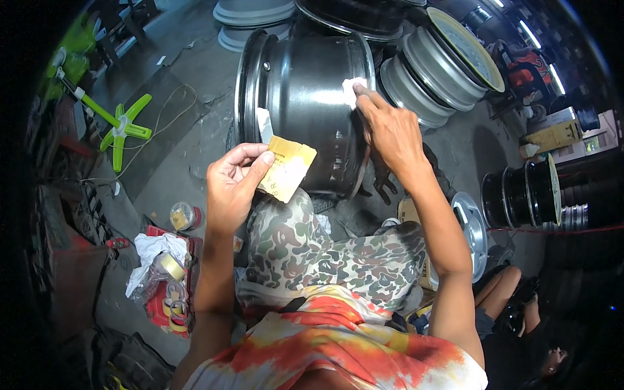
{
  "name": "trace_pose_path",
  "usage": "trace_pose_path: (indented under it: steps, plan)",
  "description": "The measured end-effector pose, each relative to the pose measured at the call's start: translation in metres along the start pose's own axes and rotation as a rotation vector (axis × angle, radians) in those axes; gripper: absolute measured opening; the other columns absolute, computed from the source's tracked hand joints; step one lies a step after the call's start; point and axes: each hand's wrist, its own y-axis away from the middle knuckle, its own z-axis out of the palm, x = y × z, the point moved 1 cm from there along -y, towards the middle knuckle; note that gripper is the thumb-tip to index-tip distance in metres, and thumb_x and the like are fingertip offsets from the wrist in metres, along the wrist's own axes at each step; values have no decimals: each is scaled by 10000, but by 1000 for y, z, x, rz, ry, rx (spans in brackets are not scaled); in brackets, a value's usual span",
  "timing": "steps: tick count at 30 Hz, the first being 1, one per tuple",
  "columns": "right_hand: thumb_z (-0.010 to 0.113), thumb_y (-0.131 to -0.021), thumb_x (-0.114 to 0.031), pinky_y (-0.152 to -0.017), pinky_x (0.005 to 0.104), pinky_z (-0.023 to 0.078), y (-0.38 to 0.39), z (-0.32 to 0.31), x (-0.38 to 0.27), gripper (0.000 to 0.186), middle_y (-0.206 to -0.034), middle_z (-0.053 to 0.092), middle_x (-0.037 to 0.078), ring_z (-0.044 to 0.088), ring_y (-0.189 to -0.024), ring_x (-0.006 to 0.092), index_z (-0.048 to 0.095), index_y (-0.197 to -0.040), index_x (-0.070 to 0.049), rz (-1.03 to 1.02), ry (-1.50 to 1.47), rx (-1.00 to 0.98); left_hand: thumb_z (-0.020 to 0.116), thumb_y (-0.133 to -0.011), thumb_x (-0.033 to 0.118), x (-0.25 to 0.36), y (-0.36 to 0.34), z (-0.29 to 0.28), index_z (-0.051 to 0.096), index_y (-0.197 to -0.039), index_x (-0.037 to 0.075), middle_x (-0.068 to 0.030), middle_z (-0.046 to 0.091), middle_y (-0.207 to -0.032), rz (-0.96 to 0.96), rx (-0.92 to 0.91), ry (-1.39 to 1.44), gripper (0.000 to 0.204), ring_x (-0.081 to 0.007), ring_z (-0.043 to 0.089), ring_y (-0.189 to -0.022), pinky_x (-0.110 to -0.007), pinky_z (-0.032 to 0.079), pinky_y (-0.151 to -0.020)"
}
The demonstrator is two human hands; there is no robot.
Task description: Applying filler material to a car rim and sanding it down to repair surface damage.
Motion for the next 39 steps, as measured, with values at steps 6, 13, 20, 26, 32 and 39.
trace_pose_path:
  steps: [6, 13, 20, 26, 32, 39]
  plan:
    - [621, -796, -14, -562, 389, 533, 34, -27, -17, 110, -1167, 695, 61, 679, -686, 329, 568, -890, -33, -35, -247, 17, 599, -969, 17, -3, -7, 1, 612, -1111, -112, -168, 727, -932, -5, -8, 2, 192, -147, 708, -845, -243, 565, -740]
    - [635, -691, -19, -489, 303, 495, 37, -66, -52, 155, -1194, 689, 64, 618, -558, 212, 498, -757, -53, -399, -565, 24, 647, -948, 39, -5, -19, 3, 650, -1072, -80, -101, 711, -924, -36, -95, -36, 172, -108, 684, -803, -233, 561, -716]
    - [570, -680, 48, -505, 304, 489, 46, -73, -43, 109, -1140, 711, 106, 622, -567, 219, 491, -704, -24, -378, -494, -79, 657, -944, 56, -9, -26, 9, 647, -1078, -84, -107, 708, -913, -96, -121, 38, 194, -109, 688, -791, -229, 576, -699]
    - [509, -774, 76, -659, 327, 520, 18, -46, 26, 76, -1184, 693, 121, 664, -765, 304, 466, -751, 17, -39, -571, 46, 656, -945, 67, -12, -25, 11, 638, -1109, -72, -113, 711, -932, -94, -68, 28, 216, -120, 701, -799, -234, 582, -702]
    - [579, -767, 46, -571, 344, 523, 11, -18, 43, 127, -1277, 654, 3, 654, -656, 289, 485, -827, -16, -145, -241, -7, 656, -945, 71, -15, -20, 11, 638, -1096, -74, -112, 708, -930, -109, -80, 69, 210, -120, 699, -786, -232, 582, -689]
    - [587, -751, 4, -502, 322, 520, 14, -10, 54, 134, -1372, 589, -52, 636, -563, 206, 526, -854, -57, -239, 36, 42, 643, -950, 56, -13, -16, 9, 638, -1090, -77, -113, 707, -933, -119, -76, 18, 193, -114, 693, -797, -229, 575, -709]
